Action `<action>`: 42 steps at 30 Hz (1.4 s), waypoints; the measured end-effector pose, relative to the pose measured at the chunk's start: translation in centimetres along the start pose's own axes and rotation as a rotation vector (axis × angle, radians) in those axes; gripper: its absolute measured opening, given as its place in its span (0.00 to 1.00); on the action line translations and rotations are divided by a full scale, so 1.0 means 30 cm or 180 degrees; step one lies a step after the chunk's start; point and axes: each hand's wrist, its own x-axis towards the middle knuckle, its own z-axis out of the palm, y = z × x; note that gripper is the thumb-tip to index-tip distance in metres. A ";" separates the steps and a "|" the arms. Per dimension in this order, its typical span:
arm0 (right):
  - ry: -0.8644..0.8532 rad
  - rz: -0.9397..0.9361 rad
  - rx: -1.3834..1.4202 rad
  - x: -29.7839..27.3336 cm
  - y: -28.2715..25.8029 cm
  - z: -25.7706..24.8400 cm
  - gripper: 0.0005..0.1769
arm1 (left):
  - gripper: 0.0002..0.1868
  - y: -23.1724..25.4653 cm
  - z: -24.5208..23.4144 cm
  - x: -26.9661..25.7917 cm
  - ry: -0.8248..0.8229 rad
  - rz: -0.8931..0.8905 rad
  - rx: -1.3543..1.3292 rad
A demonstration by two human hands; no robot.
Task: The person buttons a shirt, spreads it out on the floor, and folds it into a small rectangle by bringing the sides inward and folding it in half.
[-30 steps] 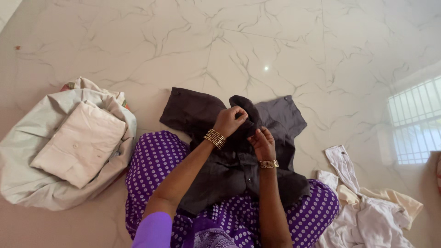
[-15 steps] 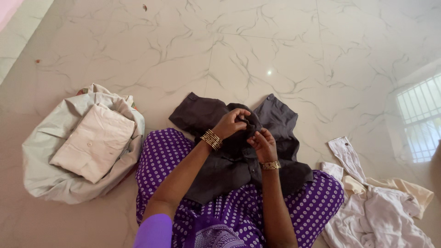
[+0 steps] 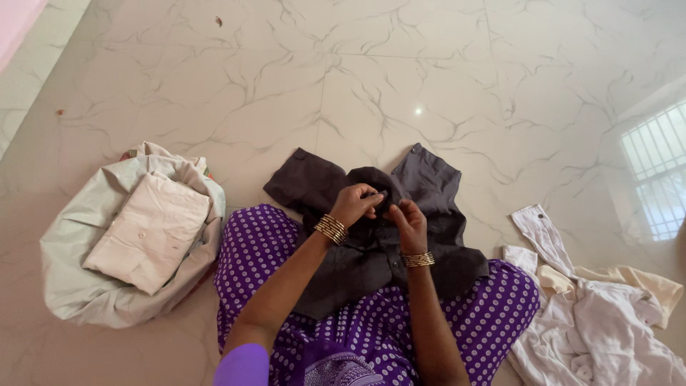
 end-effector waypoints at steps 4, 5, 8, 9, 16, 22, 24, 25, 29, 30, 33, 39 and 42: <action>0.0141 -0.0133 -0.0440 -0.003 0.040 0.017 0.07 | 0.14 -0.075 0.032 0.005 -0.0005 -0.0025 -0.0721; 0.0198 -0.0135 -0.0475 -0.003 0.042 0.019 0.07 | 0.13 -0.077 0.035 0.002 0.0053 -0.0028 -0.0766; 0.0228 -0.0178 -0.0462 -0.007 0.046 0.021 0.08 | 0.12 -0.063 0.048 -0.018 0.0293 -0.0018 -0.0503; 0.0204 -0.0216 -0.0421 -0.010 0.047 0.020 0.08 | 0.12 -0.058 0.056 -0.026 0.0294 -0.0022 -0.0506; 0.0654 -0.0406 -0.1045 -0.027 0.068 0.022 0.11 | 0.11 -0.052 0.093 -0.042 0.0606 0.0199 -0.0445; 0.0599 -0.0165 -0.0382 -0.031 0.046 0.027 0.12 | 0.12 -0.038 0.098 -0.063 0.0607 0.0267 -0.0315; 0.0336 0.0043 -0.0188 -0.036 0.020 0.022 0.13 | 0.11 -0.030 0.097 -0.073 0.0603 0.0288 -0.0207; 0.0328 0.0047 -0.0191 -0.038 0.006 0.020 0.13 | 0.11 -0.027 0.103 -0.083 0.0883 0.0803 0.0482; 0.0063 0.0359 -0.0171 -0.031 -0.045 0.001 0.14 | 0.09 -0.017 0.120 -0.108 0.1311 0.1578 0.1442; -0.0059 0.0487 0.0033 -0.028 -0.057 -0.006 0.14 | 0.09 -0.015 0.118 -0.112 0.1322 0.1574 0.1435; -0.0095 0.0655 -0.0037 -0.032 -0.078 -0.036 0.13 | 0.10 -0.010 0.114 -0.114 0.1251 0.1505 0.1399; -0.0218 0.0498 -0.0381 -0.025 -0.046 -0.046 0.08 | 0.09 -0.013 0.103 -0.117 0.0937 0.1439 0.1353; -0.0258 0.0166 -0.1250 -0.025 -0.046 -0.018 0.08 | 0.11 -0.035 0.107 -0.115 0.0673 0.0572 0.0371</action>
